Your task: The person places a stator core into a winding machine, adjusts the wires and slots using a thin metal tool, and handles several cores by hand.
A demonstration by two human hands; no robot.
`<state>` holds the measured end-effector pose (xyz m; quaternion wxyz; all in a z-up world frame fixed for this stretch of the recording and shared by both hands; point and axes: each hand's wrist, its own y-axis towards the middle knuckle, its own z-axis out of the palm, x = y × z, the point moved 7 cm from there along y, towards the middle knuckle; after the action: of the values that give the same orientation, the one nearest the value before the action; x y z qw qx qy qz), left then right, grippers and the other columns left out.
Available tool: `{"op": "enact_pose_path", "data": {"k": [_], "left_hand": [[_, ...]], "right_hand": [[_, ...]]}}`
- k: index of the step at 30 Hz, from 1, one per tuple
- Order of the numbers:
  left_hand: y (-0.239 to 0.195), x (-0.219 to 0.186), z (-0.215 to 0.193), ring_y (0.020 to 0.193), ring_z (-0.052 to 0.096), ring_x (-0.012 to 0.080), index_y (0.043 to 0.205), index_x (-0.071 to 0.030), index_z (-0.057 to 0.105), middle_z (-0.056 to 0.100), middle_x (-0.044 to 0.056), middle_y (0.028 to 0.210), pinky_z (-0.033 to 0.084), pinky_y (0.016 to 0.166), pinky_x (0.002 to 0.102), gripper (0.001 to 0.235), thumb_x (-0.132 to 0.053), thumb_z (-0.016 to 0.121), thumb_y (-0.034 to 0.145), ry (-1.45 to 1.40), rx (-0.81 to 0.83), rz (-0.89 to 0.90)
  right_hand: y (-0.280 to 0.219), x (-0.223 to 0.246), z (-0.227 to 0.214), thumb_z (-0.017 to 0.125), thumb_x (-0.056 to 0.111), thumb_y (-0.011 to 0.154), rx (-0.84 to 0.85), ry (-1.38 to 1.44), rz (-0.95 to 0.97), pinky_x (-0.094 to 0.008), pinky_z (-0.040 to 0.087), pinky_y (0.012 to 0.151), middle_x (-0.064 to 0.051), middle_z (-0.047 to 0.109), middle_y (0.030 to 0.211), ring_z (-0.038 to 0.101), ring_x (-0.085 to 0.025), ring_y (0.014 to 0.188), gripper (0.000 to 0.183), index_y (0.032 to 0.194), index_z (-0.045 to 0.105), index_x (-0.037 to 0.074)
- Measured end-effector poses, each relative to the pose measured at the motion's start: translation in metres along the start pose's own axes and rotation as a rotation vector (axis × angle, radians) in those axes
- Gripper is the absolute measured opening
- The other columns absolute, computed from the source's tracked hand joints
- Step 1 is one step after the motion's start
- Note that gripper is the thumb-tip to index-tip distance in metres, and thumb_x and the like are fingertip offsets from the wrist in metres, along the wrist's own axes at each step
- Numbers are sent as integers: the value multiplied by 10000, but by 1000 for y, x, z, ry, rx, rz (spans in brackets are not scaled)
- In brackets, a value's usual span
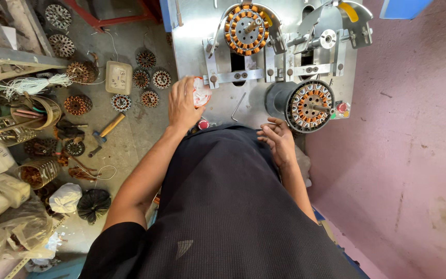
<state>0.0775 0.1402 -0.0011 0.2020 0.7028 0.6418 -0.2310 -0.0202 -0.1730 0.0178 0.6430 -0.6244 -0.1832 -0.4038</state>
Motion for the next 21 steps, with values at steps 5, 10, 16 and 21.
{"op": "enact_pose_path", "data": {"k": [5, 10, 16, 21], "left_hand": [[-25, 20, -25, 1380, 441, 373, 1514, -45, 391, 499, 154, 1487, 392, 1173, 450, 1060, -150, 953, 622, -215, -141, 0], [-39, 15, -29, 1371, 443, 370, 1500, -40, 400, 494, 154, 1490, 395, 1153, 448, 1058, -139, 962, 608, -208, -126, 24], [-27, 8, -17, 1371, 450, 359, 1489, -53, 410, 496, 142, 1485, 397, 1154, 441, 1050, -122, 957, 596, -185, -145, -18], [-7, 14, -13, 1374, 439, 360, 1493, -60, 404, 479, 135, 1496, 383, 1168, 443, 1061, -121, 969, 598, -114, -216, -33]], "right_hand": [[4, 4, -6, 668, 51, 944, -29, -27, -17, -355, 590, 815, -163, 636, 1099, 698, -253, 949, 452, 1336, 476, -66], [5, 3, -5, 659, 60, 958, -29, -81, -13, -342, 591, 813, -163, 640, 1099, 700, -239, 950, 422, 1328, 498, -65], [7, 5, 3, 669, 81, 958, 5, -97, -18, -333, 584, 816, -146, 634, 1107, 696, -229, 957, 428, 1327, 501, -58], [5, 7, 3, 675, 93, 955, -15, -147, 1, -327, 585, 819, -141, 635, 1097, 696, -224, 963, 414, 1309, 520, -56]]}}
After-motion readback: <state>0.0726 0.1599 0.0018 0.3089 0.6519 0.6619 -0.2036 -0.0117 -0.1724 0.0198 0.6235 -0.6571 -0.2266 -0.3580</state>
